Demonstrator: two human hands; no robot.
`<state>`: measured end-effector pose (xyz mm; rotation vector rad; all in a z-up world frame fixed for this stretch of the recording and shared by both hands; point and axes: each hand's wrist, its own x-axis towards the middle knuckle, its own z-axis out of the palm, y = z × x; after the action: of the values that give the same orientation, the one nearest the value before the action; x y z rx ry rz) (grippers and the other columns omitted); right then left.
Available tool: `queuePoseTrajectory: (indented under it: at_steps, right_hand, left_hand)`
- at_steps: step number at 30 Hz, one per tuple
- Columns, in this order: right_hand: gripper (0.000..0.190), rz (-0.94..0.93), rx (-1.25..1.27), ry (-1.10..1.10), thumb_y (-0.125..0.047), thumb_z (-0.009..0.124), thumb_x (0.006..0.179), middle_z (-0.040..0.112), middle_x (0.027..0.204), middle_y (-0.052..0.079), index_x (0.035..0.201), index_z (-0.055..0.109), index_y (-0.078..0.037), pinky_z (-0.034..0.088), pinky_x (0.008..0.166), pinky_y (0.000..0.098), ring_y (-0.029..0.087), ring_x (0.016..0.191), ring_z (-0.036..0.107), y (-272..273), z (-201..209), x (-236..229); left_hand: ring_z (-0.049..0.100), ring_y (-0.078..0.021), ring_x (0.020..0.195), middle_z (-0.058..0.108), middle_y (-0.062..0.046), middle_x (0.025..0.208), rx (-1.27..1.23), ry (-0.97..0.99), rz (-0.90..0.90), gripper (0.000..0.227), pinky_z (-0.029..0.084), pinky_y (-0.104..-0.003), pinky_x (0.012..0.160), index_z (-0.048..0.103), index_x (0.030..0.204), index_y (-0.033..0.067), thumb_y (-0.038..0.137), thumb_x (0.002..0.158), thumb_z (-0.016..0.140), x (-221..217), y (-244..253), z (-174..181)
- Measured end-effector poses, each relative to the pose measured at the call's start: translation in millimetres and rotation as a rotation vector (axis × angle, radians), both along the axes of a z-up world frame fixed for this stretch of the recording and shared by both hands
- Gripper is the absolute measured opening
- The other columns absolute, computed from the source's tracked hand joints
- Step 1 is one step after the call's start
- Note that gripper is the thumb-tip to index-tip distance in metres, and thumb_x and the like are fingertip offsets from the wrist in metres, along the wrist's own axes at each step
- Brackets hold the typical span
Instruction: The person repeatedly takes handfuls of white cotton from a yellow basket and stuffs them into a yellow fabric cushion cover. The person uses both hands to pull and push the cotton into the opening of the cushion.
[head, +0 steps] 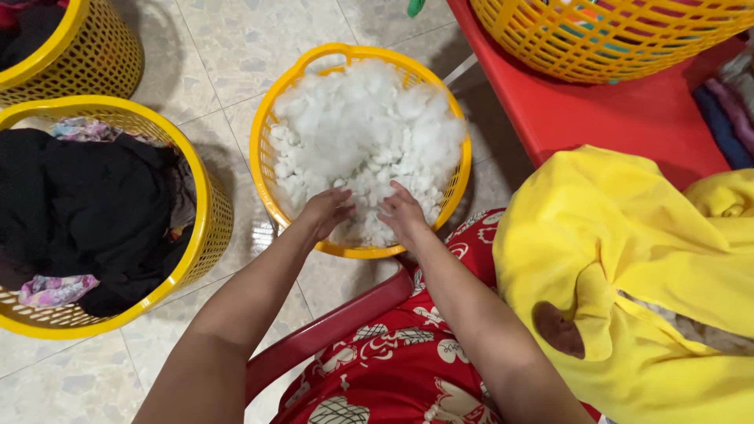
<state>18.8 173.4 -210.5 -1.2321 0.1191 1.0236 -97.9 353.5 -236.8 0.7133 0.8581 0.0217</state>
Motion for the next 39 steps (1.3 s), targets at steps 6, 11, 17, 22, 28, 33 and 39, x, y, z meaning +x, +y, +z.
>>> queuePoseTrajectory:
  at_steps: [6, 11, 17, 22, 28, 33, 39]
  right_hand:
    - [0.071, 0.317, -0.241, -0.327, -0.014, 0.059, 0.091, 0.045, 0.151, 0.008, 0.158, 0.035, -0.020, 0.041, 0.110, 0.0453, 0.029, 0.135, 0.048, 9.7, 16.9, -4.8]
    - [0.062, 0.348, -0.314, -0.858, -0.017, 0.064, 0.092, 0.032, 0.164, 0.014, 0.152, 0.048, -0.018, 0.040, 0.114, 0.0367, 0.032, 0.141, 0.046, -0.2, 7.9, -17.4]
    - [0.061, 0.251, -0.294, -0.779, -0.009, 0.067, 0.086, 0.038, 0.161, 0.012, 0.145, 0.056, -0.016, 0.046, 0.108, 0.0366, 0.030, 0.135, 0.052, -35.3, 17.4, -25.7]
    - [0.056, 0.188, -0.193, -0.558, -0.012, 0.065, 0.091, 0.061, 0.129, 0.022, 0.146, 0.055, -0.015, 0.051, 0.094, 0.0338, 0.025, 0.109, 0.063, -43.5, 17.1, -23.2]
    - [0.056, 0.222, -0.265, -0.437, -0.015, 0.063, 0.089, 0.072, 0.114, 0.013, 0.144, 0.058, -0.018, 0.050, 0.089, 0.0291, 0.017, 0.102, 0.065, -42.3, 24.6, -22.1]
    - [0.054, 0.235, -0.264, -0.456, -0.017, 0.062, 0.090, 0.073, 0.115, 0.013, 0.144, 0.058, -0.016, 0.049, 0.090, 0.0287, 0.017, 0.105, 0.066, -42.6, 30.1, -20.5]
    - [0.056, 0.237, -0.249, -0.464, -0.013, 0.063, 0.089, 0.073, 0.119, 0.015, 0.145, 0.057, -0.016, 0.049, 0.093, 0.0297, 0.019, 0.107, 0.066, -48.8, 53.8, -29.4]
  left_hand:
    - [0.041, -0.0400, 0.137, 0.026, -0.022, 0.157, 1.011, 0.128, -0.524, 0.091, 0.044, -0.047, 0.107, 0.019, 0.159, 0.0134, 0.027, 0.089, 0.075, 4.6, -12.6, 18.9]
    - [0.028, -0.0476, 0.148, 0.001, -0.034, 0.165, 1.214, 0.229, -0.775, 0.110, 0.036, -0.046, 0.116, 0.003, 0.163, 0.0131, 0.033, 0.086, 0.079, 15.9, -38.2, -4.9]
    - [0.041, -0.0418, 0.145, 0.014, -0.035, 0.163, 1.260, 0.303, -0.829, 0.112, 0.042, -0.039, 0.115, 0.007, 0.162, 0.0079, 0.013, 0.077, 0.080, 82.8, -64.6, -23.4]
    - [0.054, -0.0442, 0.133, 0.020, -0.029, 0.168, 1.280, 0.232, -0.812, 0.074, 0.052, -0.044, 0.105, 0.027, 0.161, 0.0063, 0.009, 0.095, 0.059, 92.4, -77.9, -54.6]
    - [0.062, -0.0421, 0.123, 0.032, -0.032, 0.158, 1.465, 0.321, -0.954, 0.057, 0.054, -0.047, 0.098, 0.040, 0.149, 0.0007, 0.010, 0.096, 0.056, 68.5, -65.3, -83.2]
    - [0.058, -0.0421, 0.125, 0.037, -0.027, 0.152, 1.414, 0.328, -1.062, 0.081, 0.053, -0.046, 0.099, 0.036, 0.150, 0.0064, 0.007, 0.077, 0.072, 84.2, -55.4, -63.4]
    - [0.061, -0.0391, 0.127, 0.031, -0.023, 0.162, 1.477, 0.302, -0.981, 0.065, 0.052, -0.047, 0.101, 0.044, 0.154, 0.0272, 0.009, 0.092, 0.056, 71.5, -54.2, -24.8]
